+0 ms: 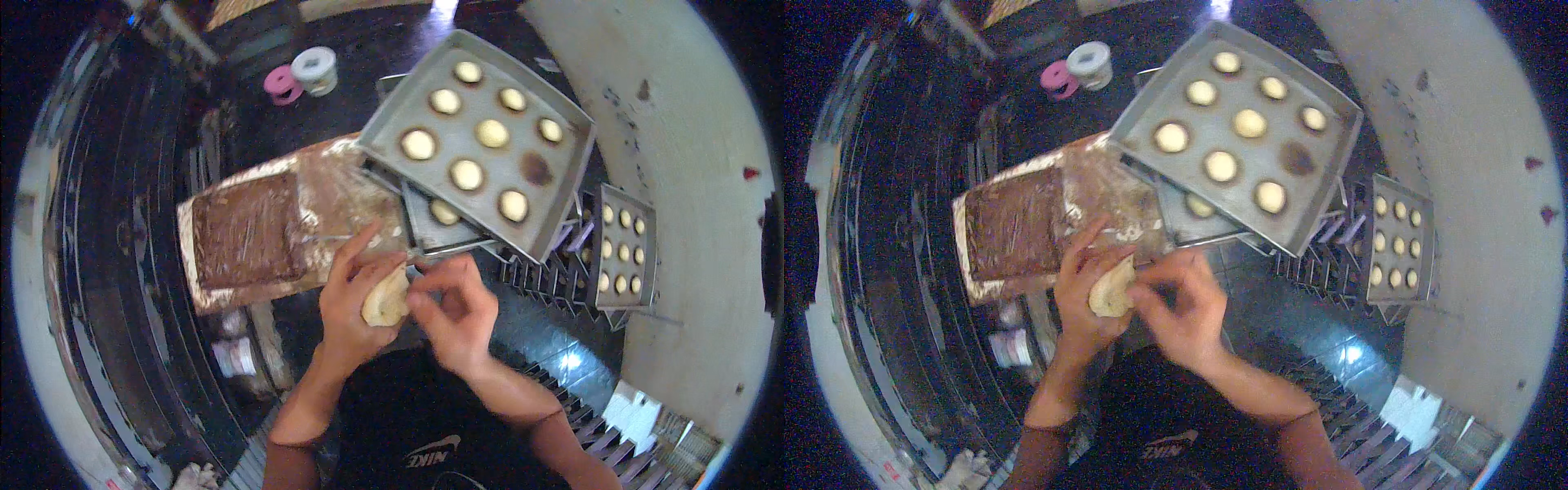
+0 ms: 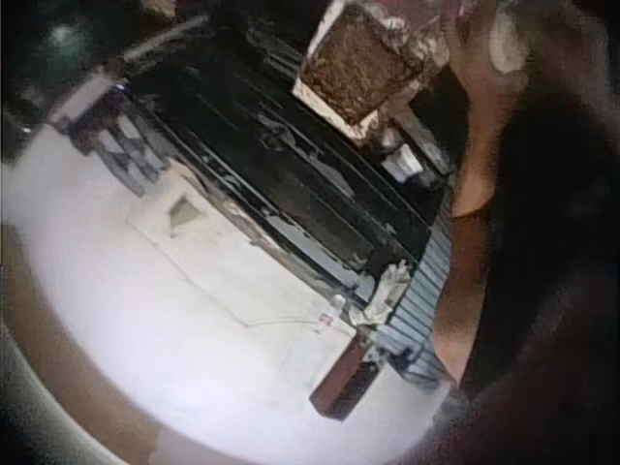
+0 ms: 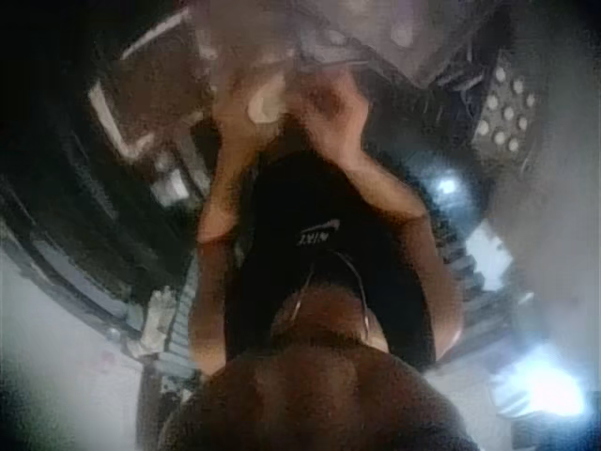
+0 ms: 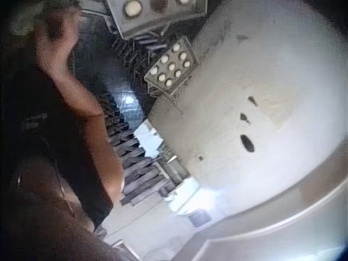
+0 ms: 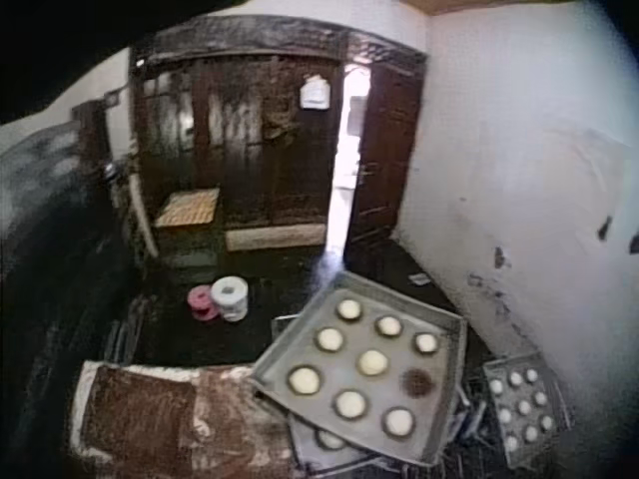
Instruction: The person fills small dough balls with a chocolate spread using a spoon, then places them on a baking tray. The person repeats this process for multiple dough balls, arranging them in rows on the tray.
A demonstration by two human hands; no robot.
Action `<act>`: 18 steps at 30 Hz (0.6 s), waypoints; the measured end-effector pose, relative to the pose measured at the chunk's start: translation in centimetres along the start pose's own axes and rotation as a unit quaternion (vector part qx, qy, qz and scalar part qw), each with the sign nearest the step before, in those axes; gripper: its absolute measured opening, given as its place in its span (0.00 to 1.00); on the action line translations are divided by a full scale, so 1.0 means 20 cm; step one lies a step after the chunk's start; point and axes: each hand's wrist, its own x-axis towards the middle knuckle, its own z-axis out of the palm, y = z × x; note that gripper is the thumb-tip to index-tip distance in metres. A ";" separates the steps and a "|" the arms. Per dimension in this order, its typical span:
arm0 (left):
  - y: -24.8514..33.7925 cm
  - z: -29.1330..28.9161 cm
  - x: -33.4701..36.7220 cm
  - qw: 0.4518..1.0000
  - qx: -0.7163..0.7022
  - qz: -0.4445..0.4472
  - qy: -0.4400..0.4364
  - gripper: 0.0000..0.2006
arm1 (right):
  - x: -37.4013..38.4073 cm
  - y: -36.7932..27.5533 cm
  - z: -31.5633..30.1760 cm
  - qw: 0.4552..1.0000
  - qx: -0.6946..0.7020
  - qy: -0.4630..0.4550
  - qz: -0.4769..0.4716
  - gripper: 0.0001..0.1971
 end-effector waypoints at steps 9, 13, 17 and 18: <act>0.36 0.18 -0.04 0.985 -0.053 0.072 -0.148 0.34 | -0.17 -0.25 -0.30 0.924 0.320 0.133 0.163 0.05; 0.34 0.06 -0.16 0.976 -0.088 0.054 -0.193 0.30 | -0.38 -0.30 -0.15 0.978 0.051 0.200 0.009 0.06; 0.19 -0.11 -0.29 0.967 -0.111 0.095 -0.211 0.26 | -0.58 -0.43 0.02 0.973 -0.173 0.070 -0.139 0.10; 0.18 -0.17 -0.33 0.965 -0.112 0.109 -0.210 0.25 | -0.60 -0.44 0.03 0.979 -0.152 0.027 -0.132 0.10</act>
